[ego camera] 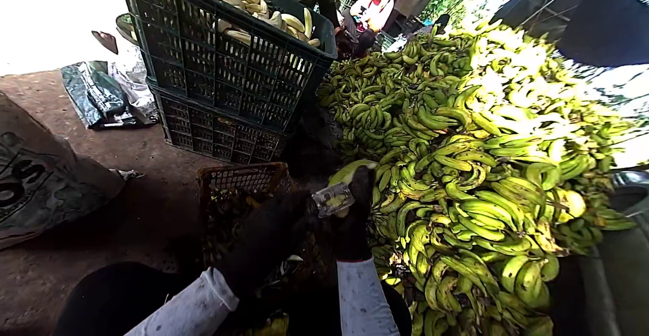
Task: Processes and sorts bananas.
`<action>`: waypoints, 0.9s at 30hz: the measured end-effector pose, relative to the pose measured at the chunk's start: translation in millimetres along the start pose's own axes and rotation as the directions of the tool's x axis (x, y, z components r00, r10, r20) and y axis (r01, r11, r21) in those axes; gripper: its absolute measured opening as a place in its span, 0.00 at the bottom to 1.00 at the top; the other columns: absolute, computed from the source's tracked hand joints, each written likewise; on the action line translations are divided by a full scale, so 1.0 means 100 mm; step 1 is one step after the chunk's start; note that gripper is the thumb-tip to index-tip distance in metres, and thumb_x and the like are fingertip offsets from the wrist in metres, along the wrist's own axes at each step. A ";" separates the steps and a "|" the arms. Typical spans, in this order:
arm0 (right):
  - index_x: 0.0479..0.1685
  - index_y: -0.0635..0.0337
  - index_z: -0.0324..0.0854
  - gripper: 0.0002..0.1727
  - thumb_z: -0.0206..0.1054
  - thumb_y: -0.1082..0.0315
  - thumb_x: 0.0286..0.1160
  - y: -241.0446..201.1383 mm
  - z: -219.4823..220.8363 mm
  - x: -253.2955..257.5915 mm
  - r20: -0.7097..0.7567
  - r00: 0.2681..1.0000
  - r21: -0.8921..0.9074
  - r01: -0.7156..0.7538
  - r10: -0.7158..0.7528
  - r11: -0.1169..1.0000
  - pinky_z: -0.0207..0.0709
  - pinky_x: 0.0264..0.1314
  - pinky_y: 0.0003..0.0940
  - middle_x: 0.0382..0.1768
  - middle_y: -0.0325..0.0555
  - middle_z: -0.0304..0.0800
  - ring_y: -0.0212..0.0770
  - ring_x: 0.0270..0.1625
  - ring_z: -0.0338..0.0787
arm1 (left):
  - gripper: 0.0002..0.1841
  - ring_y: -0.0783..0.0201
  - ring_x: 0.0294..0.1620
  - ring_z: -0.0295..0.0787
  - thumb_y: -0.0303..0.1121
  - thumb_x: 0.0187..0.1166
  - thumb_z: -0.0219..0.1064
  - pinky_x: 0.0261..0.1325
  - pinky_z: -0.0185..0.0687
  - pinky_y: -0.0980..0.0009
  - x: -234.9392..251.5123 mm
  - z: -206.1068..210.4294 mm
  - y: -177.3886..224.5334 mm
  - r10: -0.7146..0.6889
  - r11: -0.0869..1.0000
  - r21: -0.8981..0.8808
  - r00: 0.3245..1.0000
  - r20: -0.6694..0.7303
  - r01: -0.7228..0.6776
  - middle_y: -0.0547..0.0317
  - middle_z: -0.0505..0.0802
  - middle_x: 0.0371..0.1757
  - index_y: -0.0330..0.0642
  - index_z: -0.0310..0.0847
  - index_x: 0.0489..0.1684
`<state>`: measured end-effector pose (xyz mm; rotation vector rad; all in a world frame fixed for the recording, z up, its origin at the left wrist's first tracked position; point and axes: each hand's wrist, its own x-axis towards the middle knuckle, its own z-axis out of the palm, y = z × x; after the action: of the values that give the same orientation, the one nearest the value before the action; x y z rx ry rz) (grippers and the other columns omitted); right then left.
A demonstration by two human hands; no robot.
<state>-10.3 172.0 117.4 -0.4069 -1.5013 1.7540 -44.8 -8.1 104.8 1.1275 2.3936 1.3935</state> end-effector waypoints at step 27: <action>0.59 0.58 0.76 0.20 0.44 0.56 0.92 0.09 0.02 0.01 0.341 0.920 0.067 -0.231 0.195 0.971 0.88 0.40 0.36 0.37 0.45 0.88 0.37 0.36 0.90 | 0.26 0.38 0.56 0.88 0.50 0.84 0.61 0.54 0.83 0.39 0.17 -0.07 -0.24 0.037 0.951 0.308 0.981 -0.189 0.023 0.42 0.90 0.55 0.60 0.76 0.82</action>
<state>-15.6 171.1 110.2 -0.2333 -1.6339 2.1505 -73.3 -8.4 93.2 1.1115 2.8267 1.2068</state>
